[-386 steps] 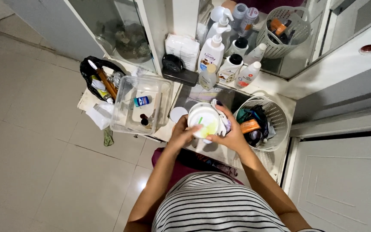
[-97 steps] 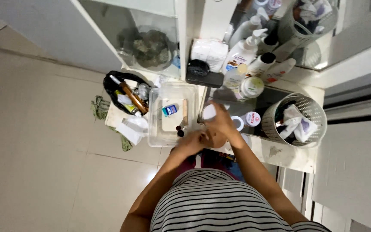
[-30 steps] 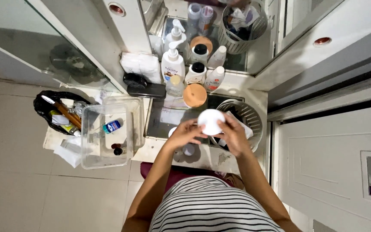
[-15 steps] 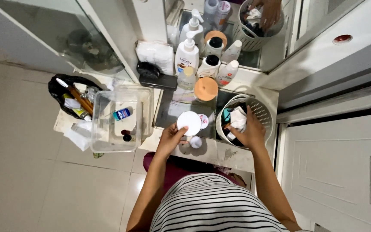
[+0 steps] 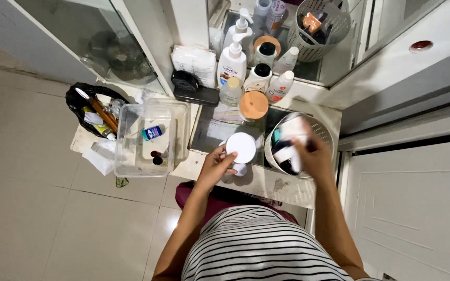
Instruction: The person removes various toiletries from a plastic bin and a basket, wipes them with a tissue, and places them on a bathroom counter. The person handles bottles, jars, and a small black case, arranging them on the counter surface.
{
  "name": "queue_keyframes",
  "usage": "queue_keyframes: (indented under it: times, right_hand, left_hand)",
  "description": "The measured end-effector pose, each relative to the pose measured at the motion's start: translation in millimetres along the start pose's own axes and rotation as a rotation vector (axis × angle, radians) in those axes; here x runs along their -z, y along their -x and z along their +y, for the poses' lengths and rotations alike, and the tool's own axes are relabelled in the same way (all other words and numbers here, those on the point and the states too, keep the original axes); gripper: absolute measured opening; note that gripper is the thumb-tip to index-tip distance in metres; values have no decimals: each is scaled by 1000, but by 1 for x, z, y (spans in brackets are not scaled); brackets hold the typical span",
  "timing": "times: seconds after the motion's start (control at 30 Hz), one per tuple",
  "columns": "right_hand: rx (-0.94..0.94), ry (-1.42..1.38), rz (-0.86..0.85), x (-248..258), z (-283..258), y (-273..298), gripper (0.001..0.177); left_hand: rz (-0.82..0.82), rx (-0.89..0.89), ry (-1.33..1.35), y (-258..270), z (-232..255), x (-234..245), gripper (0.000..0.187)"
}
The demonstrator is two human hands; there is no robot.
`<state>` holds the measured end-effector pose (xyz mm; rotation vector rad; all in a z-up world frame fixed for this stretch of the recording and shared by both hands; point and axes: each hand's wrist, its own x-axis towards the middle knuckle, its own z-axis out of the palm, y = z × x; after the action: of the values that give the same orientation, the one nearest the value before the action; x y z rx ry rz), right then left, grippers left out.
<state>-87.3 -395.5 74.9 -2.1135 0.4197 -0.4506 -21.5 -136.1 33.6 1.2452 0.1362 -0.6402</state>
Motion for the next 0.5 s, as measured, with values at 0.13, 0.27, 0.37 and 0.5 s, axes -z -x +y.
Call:
queue_keyframes:
  times: [0.13,0.27,0.37,0.5]
  right_hand:
    - [408,-46,-201,-48,-18,8,27]
    - [582,71,-118,-88,31,5,33]
    - [490,114,-79,-81,26,-4,28]
    - [398,-93,-98,-61,4,-2,33]
  left_hand:
    - [-32,-111,-56,-17,-37,-8,56]
    - [29,-201,-200,11,4,-14,58]
    - [104,-231,-235,9,-6,1,56]
    - [156,-324,-332,20,6,-5,55]
